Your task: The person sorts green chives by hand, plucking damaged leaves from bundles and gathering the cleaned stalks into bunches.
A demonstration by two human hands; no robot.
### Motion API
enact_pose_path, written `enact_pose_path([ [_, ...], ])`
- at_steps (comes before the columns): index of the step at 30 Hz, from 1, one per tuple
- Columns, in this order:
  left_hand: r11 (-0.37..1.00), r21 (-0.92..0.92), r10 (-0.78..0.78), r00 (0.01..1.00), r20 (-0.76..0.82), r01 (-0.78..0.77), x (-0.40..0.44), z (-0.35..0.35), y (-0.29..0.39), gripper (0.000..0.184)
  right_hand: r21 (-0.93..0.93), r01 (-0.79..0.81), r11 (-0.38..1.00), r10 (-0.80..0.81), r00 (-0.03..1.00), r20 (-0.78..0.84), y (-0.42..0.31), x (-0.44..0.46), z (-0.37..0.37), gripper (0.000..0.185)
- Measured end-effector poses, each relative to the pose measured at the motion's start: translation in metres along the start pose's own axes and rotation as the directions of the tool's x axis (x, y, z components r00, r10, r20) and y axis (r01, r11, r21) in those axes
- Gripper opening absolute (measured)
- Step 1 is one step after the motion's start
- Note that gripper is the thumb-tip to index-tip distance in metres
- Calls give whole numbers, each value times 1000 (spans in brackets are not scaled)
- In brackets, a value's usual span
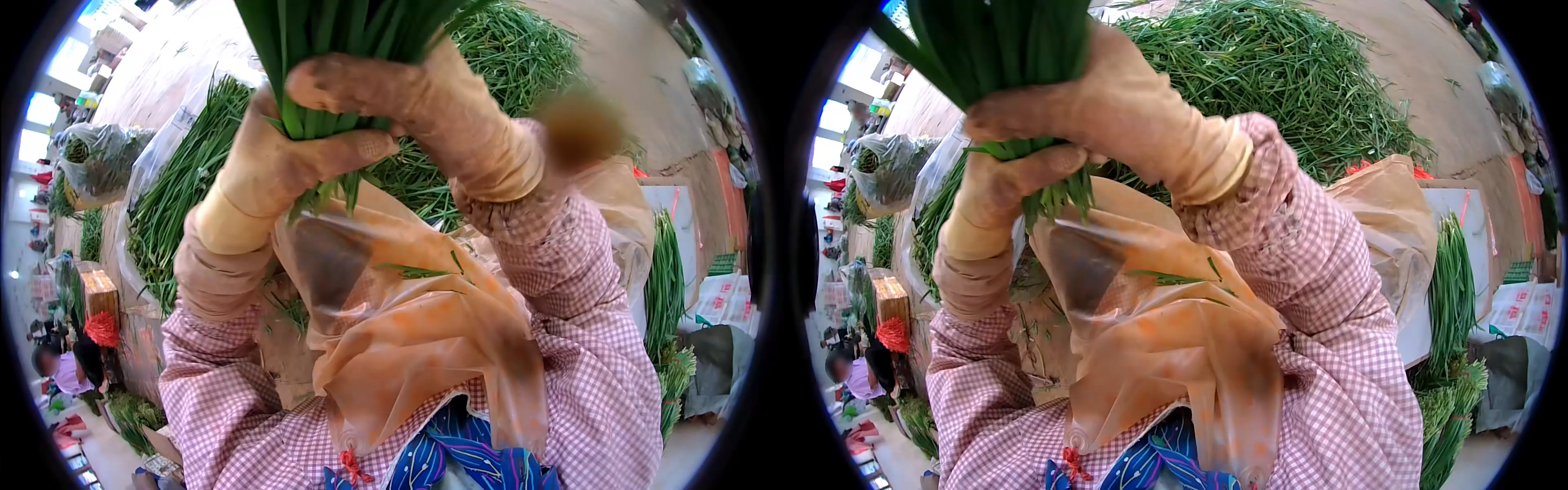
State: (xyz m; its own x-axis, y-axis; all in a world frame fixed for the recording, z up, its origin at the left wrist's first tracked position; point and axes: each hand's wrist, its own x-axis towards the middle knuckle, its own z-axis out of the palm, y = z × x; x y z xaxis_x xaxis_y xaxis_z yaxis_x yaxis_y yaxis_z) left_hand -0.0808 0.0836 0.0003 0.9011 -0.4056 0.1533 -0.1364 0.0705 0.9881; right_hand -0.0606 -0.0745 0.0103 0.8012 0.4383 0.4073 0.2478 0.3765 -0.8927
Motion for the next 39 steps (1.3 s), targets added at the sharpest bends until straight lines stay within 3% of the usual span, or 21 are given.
enact_pose_path([
  [1, 1000, 1, -3, 1000, -4, 3, -1, 1, 8, 35, 4, -2, 1000, 2, 1000, 2, 0, 8, -1, 32],
  [3, 996, 67, 51, 997, 58, -55, 3, 6, 20, 27, 322, 135, 937, -238, 921, 307, 1, 37, -10, 39],
  [6, 976, 142, 138, 976, 166, -162, 23, 12, 25, 15, 96, 84, 992, -85, 996, 3, -27, 16, -10, 35],
  [8, 931, 329, 136, 987, 87, -157, 52, 2, -9, 14, 29, 125, 992, -123, 991, -58, -12, 10, -34, 36],
  [10, 910, 350, 190, 973, 128, -224, 84, 0, -44, 25, -70, 148, 986, -157, 978, -139, 5, 1, -59, 36],
  [12, 896, 277, 243, 906, 347, -347, 107, 11, -74, 62, -130, 129, 983, -153, 969, -196, 29, -7, -80, 36],
  [13, 903, 269, 235, 910, 341, -334, 113, 19, -91, 62, -156, 87, 984, -129, 951, -281, 43, -9, -89, 34],
  [14, 944, 253, 145, 955, 260, -213, 120, 25, -110, 57, -176, 47, 983, -109, 925, -363, 59, -10, -99, 33],
  [17, 971, 237, -44, 995, 91, 22, 135, 20, -195, 50, -267, -85, 960, -36, 907, -419, 132, -34, -132, 43],
  [22, 908, 305, -305, 952, 12, 287, 89, 21, -370, 42, -72, -370, 926, 301, 841, -450, 277, -104, -159, 53],
  [24, 937, 200, -302, 951, 61, 285, 57, 33, -432, 40, -138, -428, 893, 317, 816, -484, 308, -128, -157, 60],
  [25, 971, 45, -236, 968, 85, 233, 47, 39, -459, 40, -223, -439, 870, 295, 827, -478, 315, -133, -157, 65],
  [26, 978, -164, -114, 989, 93, 128, 41, 43, -474, 39, -133, -416, 900, 319, 834, -450, 318, -130, -159, 77],
  [27, 954, 163, -282, 939, 196, 253, 52, 42, -445, 38, -128, -425, 896, 329, 829, -453, 320, -131, -162, 77],
  [29, 591, 761, -614, 761, 208, 268, 82, 30, -392, 36, -232, -466, 854, 351, 845, -403, 322, -127, -173, 77],
  [31, 711, 681, -465, 844, 268, 175, 93, 25, -383, 37, -392, -470, 791, 324, 865, -383, 328, -120, -183, 72],
  [33, 573, 815, -481, 841, 246, 89, 99, 31, -389, 38, -73, -391, 918, 325, 844, -427, 303, -97, -168, 39],
  [34, 823, 550, -317, 919, 236, 142, 95, 31, -418, 39, -27, -443, 896, 374, 786, -492, 299, -92, -164, 38],
  [35, 972, 217, -141, 966, 218, 93, 91, 31, -447, 41, -34, -423, 905, 350, 789, -506, 294, -86, -161, 38],
  [36, 854, 519, -206, 936, 287, 29, 107, 25, -399, 47, -16, -371, 929, 295, 765, -572, 287, -78, -157, 37],
  [39, 811, 549, -364, 909, 200, 204, 126, 11, -340, 78, 2, -210, 978, 155, 716, -680, 248, -45, -142, 34],
])
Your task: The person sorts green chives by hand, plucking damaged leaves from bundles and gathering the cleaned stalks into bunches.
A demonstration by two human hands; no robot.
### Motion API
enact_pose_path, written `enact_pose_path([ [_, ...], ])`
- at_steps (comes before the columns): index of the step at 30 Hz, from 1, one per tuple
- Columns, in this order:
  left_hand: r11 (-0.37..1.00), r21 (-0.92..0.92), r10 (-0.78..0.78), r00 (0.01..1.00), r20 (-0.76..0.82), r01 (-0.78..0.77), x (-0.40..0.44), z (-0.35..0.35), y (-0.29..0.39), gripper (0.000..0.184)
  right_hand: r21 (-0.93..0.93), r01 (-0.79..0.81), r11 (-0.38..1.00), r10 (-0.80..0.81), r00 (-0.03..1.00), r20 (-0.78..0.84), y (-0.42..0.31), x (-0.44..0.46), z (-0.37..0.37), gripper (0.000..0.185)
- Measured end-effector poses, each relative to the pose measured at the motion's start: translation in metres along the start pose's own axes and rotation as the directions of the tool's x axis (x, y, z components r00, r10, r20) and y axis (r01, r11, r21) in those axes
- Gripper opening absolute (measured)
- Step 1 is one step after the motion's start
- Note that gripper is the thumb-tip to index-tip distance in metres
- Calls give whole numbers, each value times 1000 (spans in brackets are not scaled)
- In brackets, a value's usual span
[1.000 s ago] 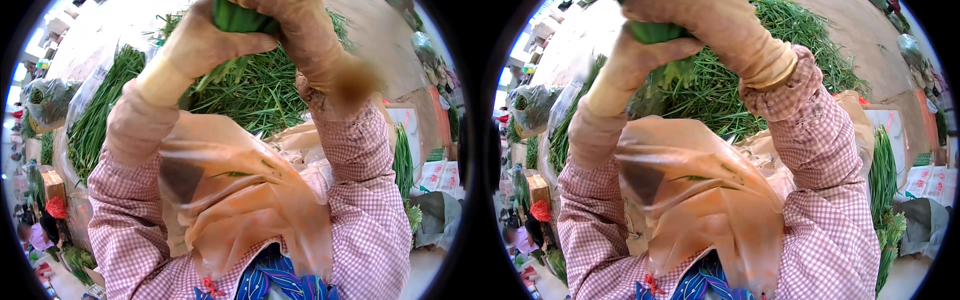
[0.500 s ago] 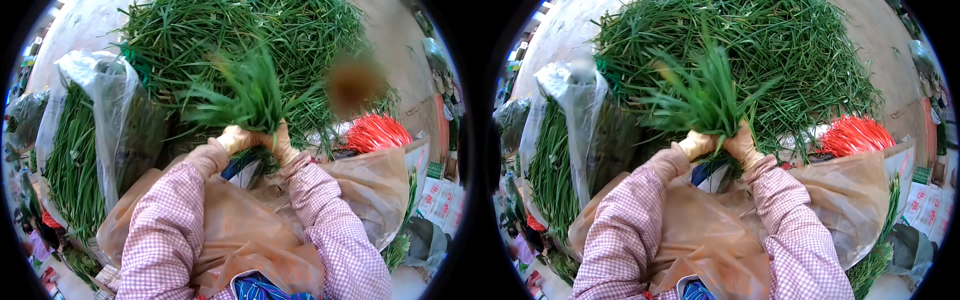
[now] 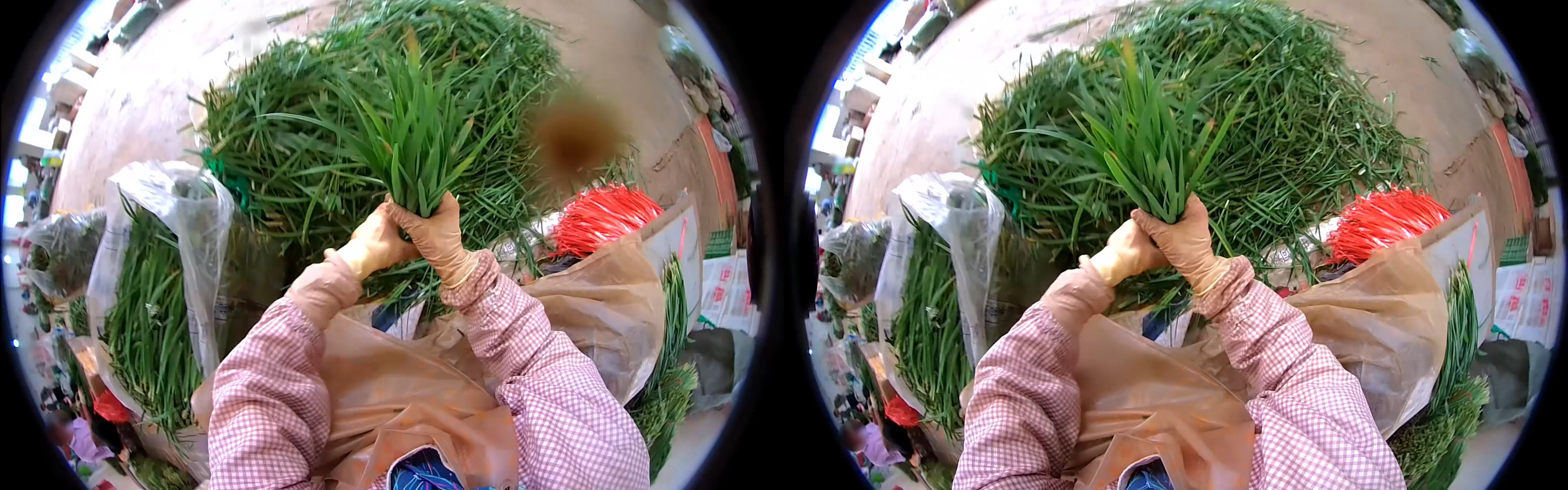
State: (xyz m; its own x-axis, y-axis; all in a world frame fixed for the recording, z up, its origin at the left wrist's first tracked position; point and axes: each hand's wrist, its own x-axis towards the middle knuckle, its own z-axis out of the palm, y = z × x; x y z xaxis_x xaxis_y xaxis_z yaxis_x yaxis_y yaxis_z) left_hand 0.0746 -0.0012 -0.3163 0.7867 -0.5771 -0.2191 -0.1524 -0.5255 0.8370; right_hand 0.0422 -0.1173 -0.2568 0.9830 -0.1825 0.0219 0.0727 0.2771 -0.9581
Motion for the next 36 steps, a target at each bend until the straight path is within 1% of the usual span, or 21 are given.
enact_pose_path([
  [2, 955, 267, 140, 990, -20, -130, -24, -39, 60, 83, 149, 39, 988, -25, 995, -96, -36, 1, 15, 31],
  [4, 938, 301, 197, 979, -61, -170, -35, -47, 83, 89, 215, 49, 975, -25, 993, -113, -71, 1, 30, 29],
  [6, 996, -66, 44, 987, -154, -55, -49, -52, 90, 94, 276, 119, 954, -76, 984, -160, -110, -9, 47, 29],
  [7, 988, -74, 116, 971, -209, -134, -56, -56, 93, 92, 296, 129, 947, -86, 985, -152, -121, -14, 54, 28],
  [8, 996, -61, 53, 968, -246, -70, -74, -63, 130, 81, 315, 153, 937, -111, 983, -147, -133, -20, 62, 28],
  [10, 892, -379, 119, 939, -324, -244, -96, -67, 148, 66, 376, 183, 908, -147, 981, -123, -155, -37, 76, 30],
  [11, 899, -356, 131, 932, -337, -254, -109, -73, 156, 66, 393, 196, 898, -164, 980, -113, -166, -44, 80, 30],
  [13, 845, -519, 20, 978, -208, -128, -147, -100, 170, 62, 402, 104, 910, -156, 983, 99, -186, -59, 87, 37],
  [14, 804, -591, -29, 990, -135, -57, -167, -114, 179, 60, 416, 110, 902, -171, 979, 111, -192, -66, 87, 37],
  [15, 756, -655, -72, 996, -57, 17, -186, -127, 192, 58, 364, 103, 926, -213, 937, 276, -199, -73, 83, 41],
  [17, 937, -340, 20, 982, -188, -85, -205, -130, 228, 53, 268, 34, 963, -175, 833, 524, -217, -87, 70, 51],
  [18, 889, -456, -91, 989, -113, 30, -224, -138, 229, 54, 278, 32, 960, -182, 824, 536, -218, -88, 62, 51],
  [20, 815, -565, -131, 991, 41, 131, -257, -149, 200, 59, 237, 111, 965, -241, 729, 640, -213, -88, 46, 41],
  [21, 810, -569, -149, 988, 31, 140, -272, -147, 191, 59, 137, -78, 987, -27, 771, 636, -212, -90, 34, 40],
  [22, 698, -699, -67, 986, 150, 154, -288, -143, 182, 62, 37, -273, 961, 195, 768, 610, -209, -93, 22, 39],
  [23, 560, -808, 37, 968, 248, 186, -302, -136, 173, 65, 111, -269, 957, 167, 818, 550, -196, -94, 14, 31],
  [24, 540, -818, 15, 970, 244, 198, -314, -125, 163, 65, 179, -263, 948, 149, 863, 483, -181, -95, 8, 23],
  [27, 192, -959, 48, 974, 221, 208, -349, -84, 140, 68, 220, -226, 949, 123, 908, 400, -162, -97, -2, 16],
  [28, 167, -961, 31, 973, 227, 218, -358, -73, 130, 68, 228, -201, 953, 95, 909, 406, -160, -98, -3, 16],
  [30, 39, -973, 139, 963, 230, 227, -371, -54, 110, 69, 193, -179, 965, 91, 915, 393, -164, -102, 3, 15],
  [36, -36, -978, 76, 977, 200, 203, -396, -23, 93, 65, 151, -209, 966, 88, 818, 568, -165, -116, 34, 18],
])
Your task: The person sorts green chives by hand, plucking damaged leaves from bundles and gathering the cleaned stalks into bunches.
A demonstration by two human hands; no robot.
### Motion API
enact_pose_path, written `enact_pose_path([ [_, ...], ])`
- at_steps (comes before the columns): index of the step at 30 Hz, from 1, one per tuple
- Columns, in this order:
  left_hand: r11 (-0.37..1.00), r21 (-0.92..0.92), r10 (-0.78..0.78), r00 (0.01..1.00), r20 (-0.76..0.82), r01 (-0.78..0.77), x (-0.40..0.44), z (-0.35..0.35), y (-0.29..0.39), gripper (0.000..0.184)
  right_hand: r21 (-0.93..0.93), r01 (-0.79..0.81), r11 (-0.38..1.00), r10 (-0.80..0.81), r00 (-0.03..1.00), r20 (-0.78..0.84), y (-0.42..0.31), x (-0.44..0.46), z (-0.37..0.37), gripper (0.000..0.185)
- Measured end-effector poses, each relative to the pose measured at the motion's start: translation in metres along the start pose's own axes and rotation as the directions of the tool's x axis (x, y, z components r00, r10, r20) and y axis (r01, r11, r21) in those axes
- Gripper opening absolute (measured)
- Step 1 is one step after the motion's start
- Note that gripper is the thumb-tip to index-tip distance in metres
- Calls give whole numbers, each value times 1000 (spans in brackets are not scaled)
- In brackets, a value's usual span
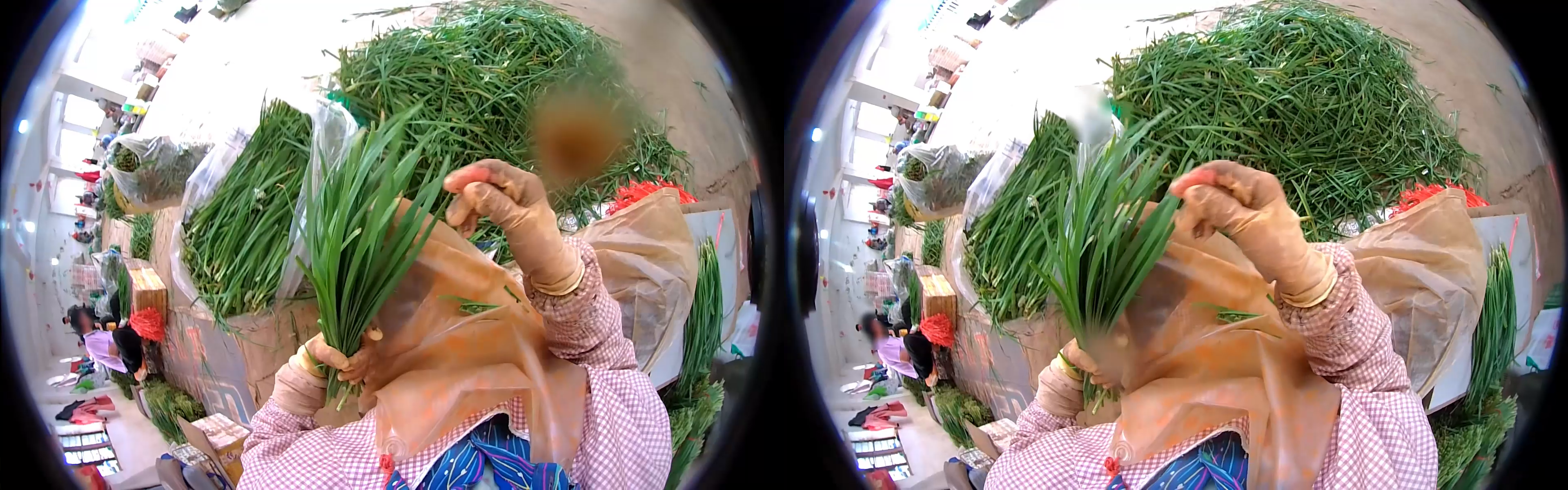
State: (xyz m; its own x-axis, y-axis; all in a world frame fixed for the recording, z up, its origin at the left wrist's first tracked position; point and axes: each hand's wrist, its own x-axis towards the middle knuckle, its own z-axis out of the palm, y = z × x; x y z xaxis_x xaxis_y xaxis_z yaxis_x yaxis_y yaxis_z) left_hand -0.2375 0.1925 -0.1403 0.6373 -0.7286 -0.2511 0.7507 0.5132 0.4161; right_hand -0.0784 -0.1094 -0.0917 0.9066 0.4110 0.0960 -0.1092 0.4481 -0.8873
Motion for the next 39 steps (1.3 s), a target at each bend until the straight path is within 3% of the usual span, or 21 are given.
enact_pose_path([
  [3, 997, -65, -23, 997, 71, 27, -1, -15, -6, 62, 4, -124, 992, 124, 989, 80, -3, 6, 22, 19],
  [5, 999, -36, -27, 998, 63, 29, -4, -20, -9, 62, -162, -216, 963, 237, 964, 119, -1, 13, 29, 21],
  [10, 990, -25, -140, 990, 1, 140, -14, -48, -21, 62, -323, -208, 923, 258, 959, 120, 21, 23, 36, 22],
  [12, 992, 6, -127, 991, -41, 127, -14, -41, -21, 61, -549, 52, 834, 64, 979, 191, 38, 23, 32, 18],
  [13, 992, -2, -126, 991, -42, 126, -20, -54, -30, 61, -553, 168, 816, -62, 977, 206, 44, 20, 31, 12],
  [14, 984, -46, -176, 973, -146, 171, -21, -61, -37, 61, -554, 160, 817, -52, 977, 206, 46, 17, 30, 12],
  [16, 971, -105, -233, 941, -246, 213, -28, -70, -47, 60, -853, 361, 377, -279, 922, 267, 49, 10, 29, 14],
  [18, 996, 19, -85, 989, -117, 88, -3, -15, -16, 58, -828, 351, 437, -340, 917, 210, 63, 9, 22, 13],
  [20, 990, 67, -111, 984, -136, 121, -9, -36, -27, 57, -617, 93, 782, -367, 868, -334, 67, 18, 7, 13],
  [22, 978, 23, -193, 943, -271, 207, -20, -78, -51, 58, -317, 12, 948, -152, 893, -424, 46, 17, -19, 12],
  [24, 968, 26, -225, 914, -337, 248, -21, -83, -54, 58, -353, 34, 935, -180, 904, -388, 31, 1, -3, 12],
  [26, 963, 48, -231, 905, -356, 265, -16, -76, -46, 57, -430, 181, 884, -212, 977, -25, 25, -10, 15, 18],
  [27, 953, 118, -220, 907, -359, 278, -14, -70, -42, 57, -433, 179, 883, -210, 977, -24, 26, -12, 19, 18],
  [29, 938, 185, -212, 907, -365, 294, -10, -50, -29, 56, -691, 313, 652, -147, 946, 290, 28, -13, 28, 23],
  [30, 912, 306, -166, 927, -337, 274, -6, -35, -20, 57, -776, 227, 588, -25, 964, 263, 24, -13, 35, 27],
  [33, 870, 413, -128, 932, -339, 270, -8, -33, -19, 58, -824, 317, 469, -60, 943, 328, 30, -11, 48, 22],
  [35, 867, 410, -124, 919, -374, 284, -11, -40, -25, 59, -805, 502, 316, -87, 860, 503, 37, -12, 50, 12],
  [36, 804, 490, -140, 909, -393, 336, -9, -42, -26, 59, -805, 509, 306, -95, 857, 506, 38, -13, 47, 12],
  [38, 728, 573, -147, 902, -405, 376, -3, -41, -21, 60, -699, 360, 618, -88, 915, 393, 44, -19, 38, 14],
  [39, 765, 533, -130, 897, -423, 363, 2, -20, -12, 59, -614, 272, 741, -174, 961, 216, 53, -20, 36, 7],
])
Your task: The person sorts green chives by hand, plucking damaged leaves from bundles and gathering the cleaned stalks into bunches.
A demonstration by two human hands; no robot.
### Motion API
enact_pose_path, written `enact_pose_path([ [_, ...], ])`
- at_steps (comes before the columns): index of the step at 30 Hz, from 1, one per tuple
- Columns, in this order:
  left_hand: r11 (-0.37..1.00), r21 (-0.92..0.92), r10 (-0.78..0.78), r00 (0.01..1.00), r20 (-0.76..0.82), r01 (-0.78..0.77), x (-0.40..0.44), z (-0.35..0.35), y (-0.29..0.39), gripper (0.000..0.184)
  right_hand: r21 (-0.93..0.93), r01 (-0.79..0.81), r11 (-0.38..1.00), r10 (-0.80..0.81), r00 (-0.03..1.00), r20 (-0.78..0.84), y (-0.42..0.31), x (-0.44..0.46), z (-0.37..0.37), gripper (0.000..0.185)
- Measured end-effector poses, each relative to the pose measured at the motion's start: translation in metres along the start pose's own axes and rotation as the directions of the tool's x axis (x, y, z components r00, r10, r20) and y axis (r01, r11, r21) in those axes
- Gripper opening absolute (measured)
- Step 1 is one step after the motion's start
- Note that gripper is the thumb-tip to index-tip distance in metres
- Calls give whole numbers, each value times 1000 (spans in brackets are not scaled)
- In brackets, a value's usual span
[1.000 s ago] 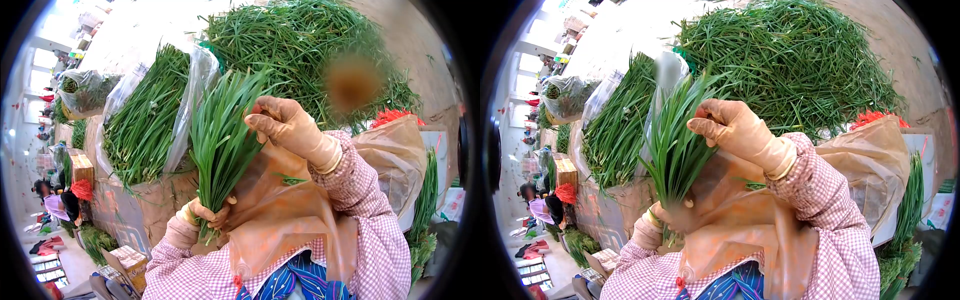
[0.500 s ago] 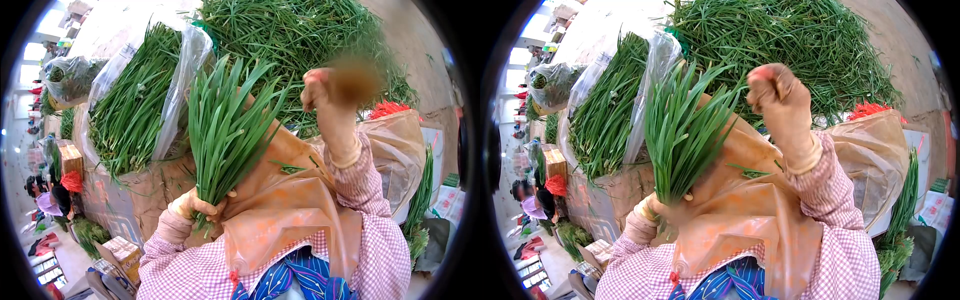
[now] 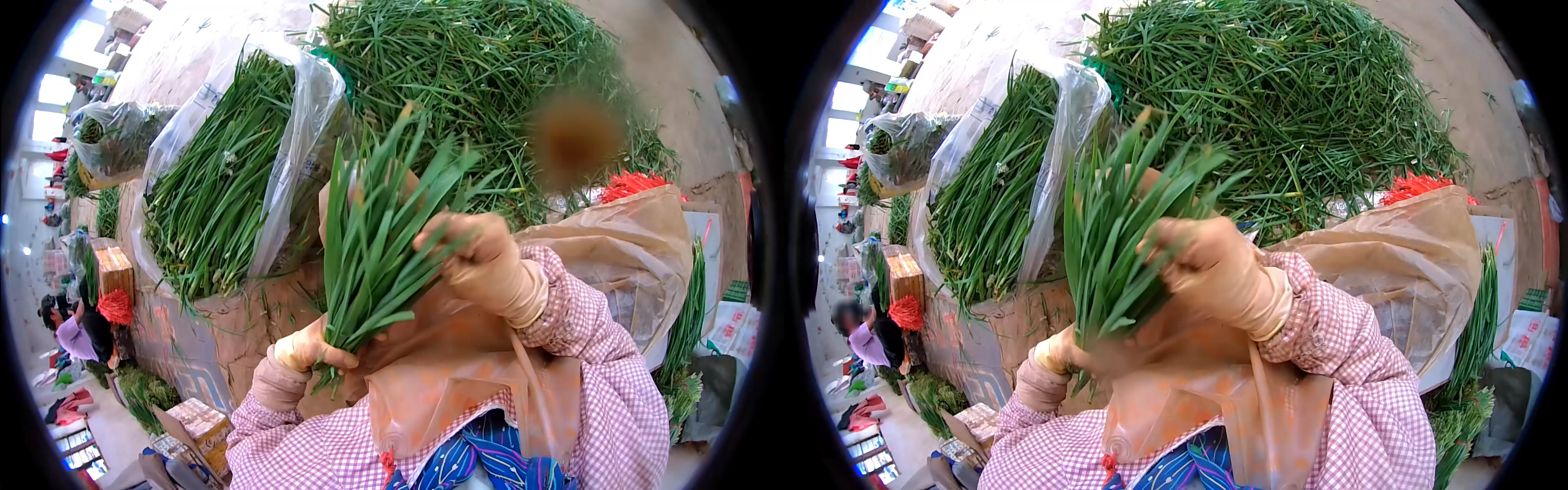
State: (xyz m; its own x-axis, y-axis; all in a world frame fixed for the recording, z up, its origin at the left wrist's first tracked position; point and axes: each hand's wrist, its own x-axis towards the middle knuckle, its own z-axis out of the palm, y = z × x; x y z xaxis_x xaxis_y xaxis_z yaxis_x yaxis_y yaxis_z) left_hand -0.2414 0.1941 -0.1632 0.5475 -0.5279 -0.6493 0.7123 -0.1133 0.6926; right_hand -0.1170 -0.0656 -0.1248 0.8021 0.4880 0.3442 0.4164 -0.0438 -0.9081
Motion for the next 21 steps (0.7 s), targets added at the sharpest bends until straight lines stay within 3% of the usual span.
enact_pose_path([
  [1, 997, -81, -15, 1000, -5, 14, -5, 4, 11, 58, 170, -24, 985, 58, 980, -193, 8, -3, 4, 3],
  [3, 969, -243, -44, 999, -15, 39, -14, 12, 32, 56, 447, -253, 858, 397, 880, -263, 10, 0, -24, 7],
  [5, 987, -97, -123, 989, 80, 131, -15, 0, 26, 52, 493, -293, 819, 485, 812, -324, 22, 8, -57, 8],
  [7, 996, -48, -71, 994, 78, 75, -13, -3, 26, 48, 347, -172, 922, 341, 786, -516, 31, 24, -68, 11],
  [8, 998, -16, -52, 992, 112, 54, -12, -7, 23, 59, 290, -95, 952, 222, 868, -444, 39, 30, -80, 17],
  [9, 999, 15, -36, 988, 147, 34, -11, -11, 19, 69, 287, -95, 953, 221, 866, -448, 37, 40, -84, 17],
  [12, 981, 193, -22, 975, 219, -21, -5, -20, 16, 63, 31, -96, 995, 98, 992, -74, 29, 75, -91, 25],
  [14, 990, 141, -23, 989, 146, 2, -9, -14, 18, 58, -90, -161, 983, 175, 971, 164, 35, 93, -91, 34],
  [15, 994, 107, -39, 991, 128, 26, -10, -16, 16, 58, -242, -169, 956, 237, 927, 290, 36, 101, -93, 32],
  [17, 997, 37, -72, 993, 91, 69, -13, -18, 14, 58, -299, -76, 951, 212, 865, 455, 41, 107, -88, 33],
  [18, 994, 68, -95, 989, 116, 87, -13, -20, 14, 59, -262, -258, 930, 357, 804, 476, 28, 107, -83, 33],
  [19, 992, 81, -111, 985, 131, 101, -12, -20, 14, 60, -144, -285, 948, 319, 809, 494, 36, 102, -76, 31],
  [21, 992, 63, -120, 983, 136, 113, -12, -18, 16, 58, -146, -151, 978, 199, 888, 415, 39, 92, -68, 29],
])
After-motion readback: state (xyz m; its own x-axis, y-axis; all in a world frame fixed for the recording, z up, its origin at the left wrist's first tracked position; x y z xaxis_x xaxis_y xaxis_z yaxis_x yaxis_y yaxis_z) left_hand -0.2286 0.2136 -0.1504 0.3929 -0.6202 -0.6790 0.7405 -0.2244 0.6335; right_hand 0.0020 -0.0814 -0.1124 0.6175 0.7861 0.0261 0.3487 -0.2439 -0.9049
